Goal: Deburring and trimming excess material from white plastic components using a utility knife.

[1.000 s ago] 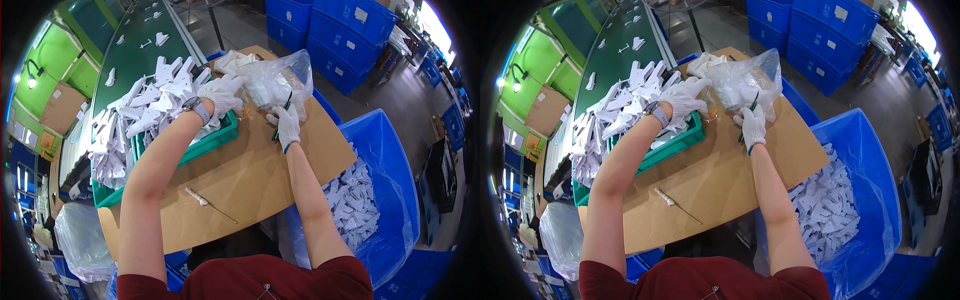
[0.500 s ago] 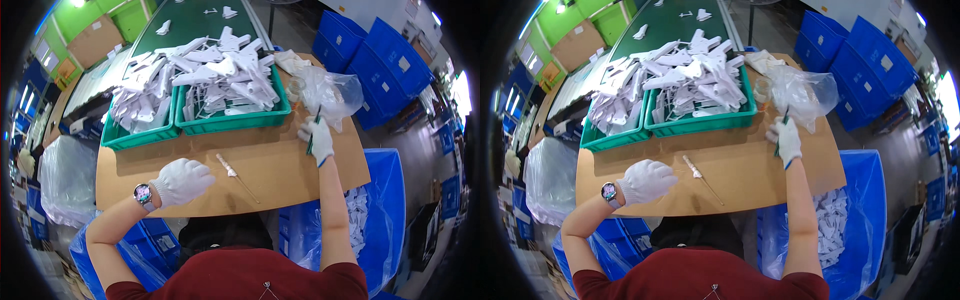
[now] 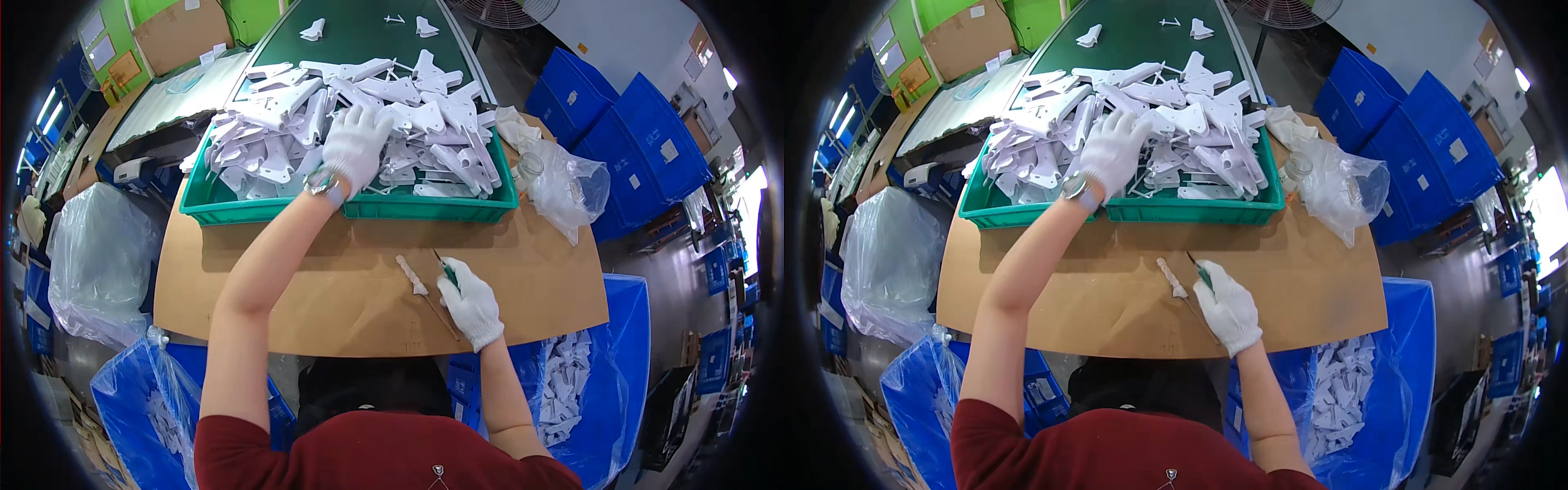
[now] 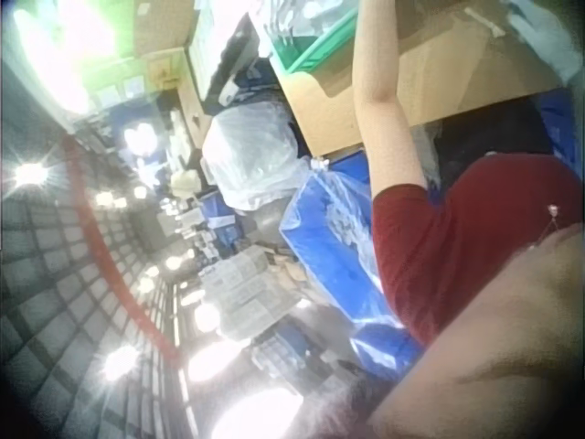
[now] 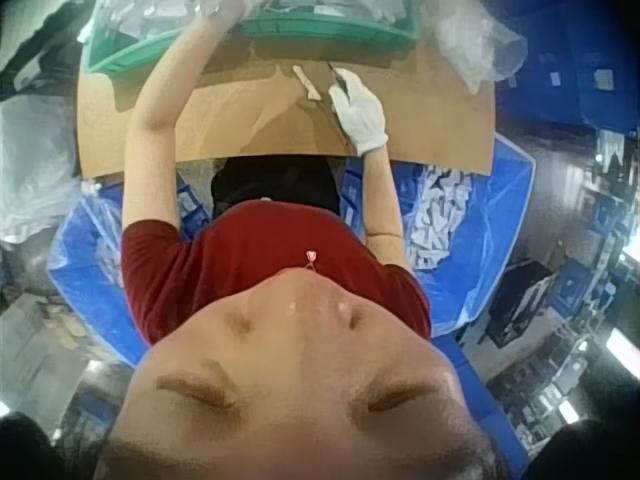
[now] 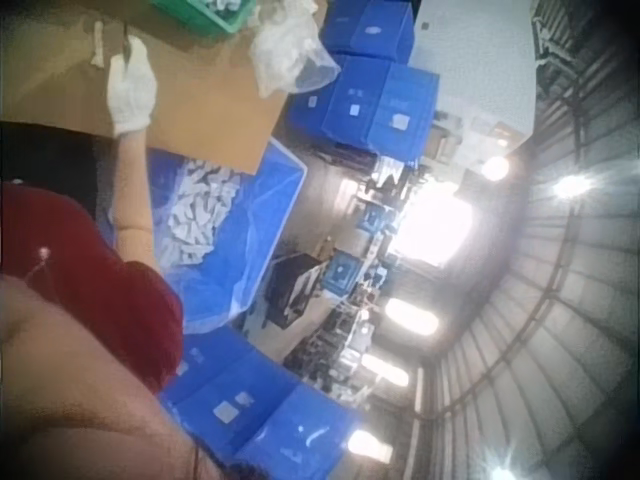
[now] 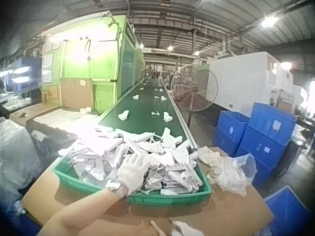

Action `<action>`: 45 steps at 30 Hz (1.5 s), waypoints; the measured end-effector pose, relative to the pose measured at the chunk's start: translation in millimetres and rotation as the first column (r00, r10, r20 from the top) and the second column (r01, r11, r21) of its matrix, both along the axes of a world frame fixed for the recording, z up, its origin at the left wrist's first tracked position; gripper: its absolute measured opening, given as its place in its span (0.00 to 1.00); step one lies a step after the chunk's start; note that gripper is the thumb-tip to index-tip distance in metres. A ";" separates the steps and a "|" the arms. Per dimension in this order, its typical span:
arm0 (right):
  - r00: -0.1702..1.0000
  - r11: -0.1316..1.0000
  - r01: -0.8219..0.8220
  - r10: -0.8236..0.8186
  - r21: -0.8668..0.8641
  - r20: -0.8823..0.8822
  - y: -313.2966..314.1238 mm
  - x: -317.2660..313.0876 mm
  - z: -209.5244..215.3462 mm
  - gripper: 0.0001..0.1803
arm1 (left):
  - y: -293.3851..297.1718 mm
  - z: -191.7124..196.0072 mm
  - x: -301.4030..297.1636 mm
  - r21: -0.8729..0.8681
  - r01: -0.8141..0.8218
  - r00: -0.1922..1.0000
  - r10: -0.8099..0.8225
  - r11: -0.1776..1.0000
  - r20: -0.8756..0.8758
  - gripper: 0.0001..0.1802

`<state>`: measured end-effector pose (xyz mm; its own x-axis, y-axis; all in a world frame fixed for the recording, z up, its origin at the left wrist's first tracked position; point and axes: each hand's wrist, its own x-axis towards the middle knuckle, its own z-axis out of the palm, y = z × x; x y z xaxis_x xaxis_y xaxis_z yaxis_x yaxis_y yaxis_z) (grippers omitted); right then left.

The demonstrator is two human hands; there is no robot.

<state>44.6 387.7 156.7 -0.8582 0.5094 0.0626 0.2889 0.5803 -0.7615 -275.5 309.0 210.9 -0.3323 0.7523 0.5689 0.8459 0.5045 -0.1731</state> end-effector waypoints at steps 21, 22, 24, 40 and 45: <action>0.939 0.998 -0.047 0.033 -0.033 -0.342 -9.3 19.3 29.9 0.22 | -118.2 30.5 165.9 0.308 -0.146 -0.376 -0.340 0.940 0.862 0.52; 0.931 0.995 -0.067 0.091 0.078 -0.354 -10.9 16.2 34.3 0.23 | -120.2 31.7 175.1 0.215 -0.101 -0.393 -0.238 0.971 0.888 0.53; 0.910 0.973 -0.093 0.170 0.213 -0.379 -16.4 11.7 39.3 0.25 | -121.0 24.2 189.3 0.226 -0.124 -0.384 -0.257 0.966 0.887 0.53; 0.878 0.826 -0.221 0.400 0.519 -0.264 -14.2 15.5 52.8 0.27 | -100.5 -20.1 213.6 0.434 -0.281 0.049 -0.438 0.856 0.897 0.58; 0.868 0.837 -0.227 0.406 0.498 -0.285 -14.2 8.4 49.1 0.26 | -99.1 -21.0 213.4 0.425 -0.307 0.106 -0.413 0.852 0.905 0.56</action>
<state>53.0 373.6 205.8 -0.8333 0.0547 0.5501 -0.2171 0.8827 -0.4167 -62.1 209.9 189.9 -0.8042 0.5944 -0.0019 0.0983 0.1361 0.9858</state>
